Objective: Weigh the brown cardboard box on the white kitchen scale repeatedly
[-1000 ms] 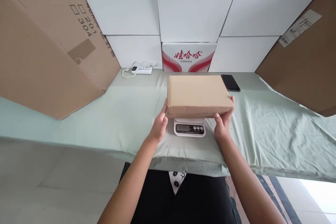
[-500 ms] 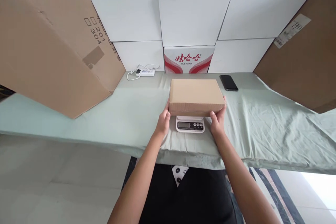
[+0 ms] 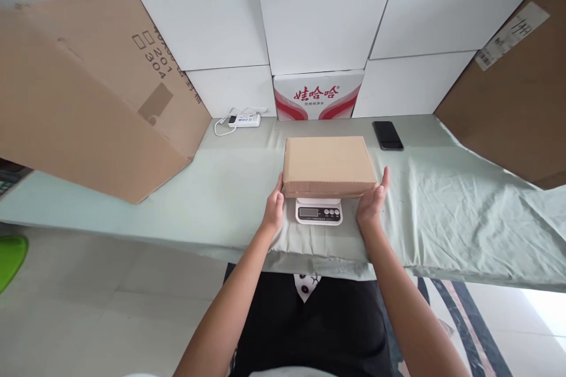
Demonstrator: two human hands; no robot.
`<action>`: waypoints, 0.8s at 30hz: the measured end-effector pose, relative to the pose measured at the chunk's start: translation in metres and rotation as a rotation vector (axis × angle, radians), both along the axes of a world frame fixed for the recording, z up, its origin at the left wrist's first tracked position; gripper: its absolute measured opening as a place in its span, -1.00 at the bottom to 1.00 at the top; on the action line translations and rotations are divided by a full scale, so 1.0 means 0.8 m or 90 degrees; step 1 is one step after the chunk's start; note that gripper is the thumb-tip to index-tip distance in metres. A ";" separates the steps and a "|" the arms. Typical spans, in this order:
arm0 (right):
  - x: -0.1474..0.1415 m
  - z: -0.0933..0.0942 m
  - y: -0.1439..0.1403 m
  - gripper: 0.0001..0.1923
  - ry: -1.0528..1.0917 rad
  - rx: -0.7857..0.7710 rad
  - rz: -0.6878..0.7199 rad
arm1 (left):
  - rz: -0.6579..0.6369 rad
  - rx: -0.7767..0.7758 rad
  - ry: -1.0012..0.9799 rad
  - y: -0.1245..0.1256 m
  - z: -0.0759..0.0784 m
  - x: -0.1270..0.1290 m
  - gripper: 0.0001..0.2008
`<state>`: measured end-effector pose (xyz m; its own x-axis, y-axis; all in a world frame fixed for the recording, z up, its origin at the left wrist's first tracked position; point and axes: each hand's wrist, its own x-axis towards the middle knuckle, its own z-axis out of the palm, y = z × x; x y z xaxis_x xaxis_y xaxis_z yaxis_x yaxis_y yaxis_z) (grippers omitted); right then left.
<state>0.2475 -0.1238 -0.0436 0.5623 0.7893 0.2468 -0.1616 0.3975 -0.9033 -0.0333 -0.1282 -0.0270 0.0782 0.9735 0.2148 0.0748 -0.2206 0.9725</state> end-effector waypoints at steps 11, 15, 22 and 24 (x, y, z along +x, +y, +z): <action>-0.006 0.008 -0.004 -0.14 0.015 -0.024 -0.013 | 0.003 -0.042 -0.018 0.001 -0.002 -0.001 -0.16; -0.008 0.012 -0.006 -0.06 0.032 -0.036 -0.015 | 0.007 -0.053 -0.051 0.003 -0.008 0.000 -0.15; -0.007 0.016 -0.010 0.00 0.002 -0.075 -0.024 | -0.010 -0.052 -0.051 0.003 -0.008 -0.003 -0.18; -0.007 0.019 -0.012 0.01 -0.026 -0.083 -0.023 | -0.013 -0.048 -0.040 0.003 -0.005 -0.003 -0.18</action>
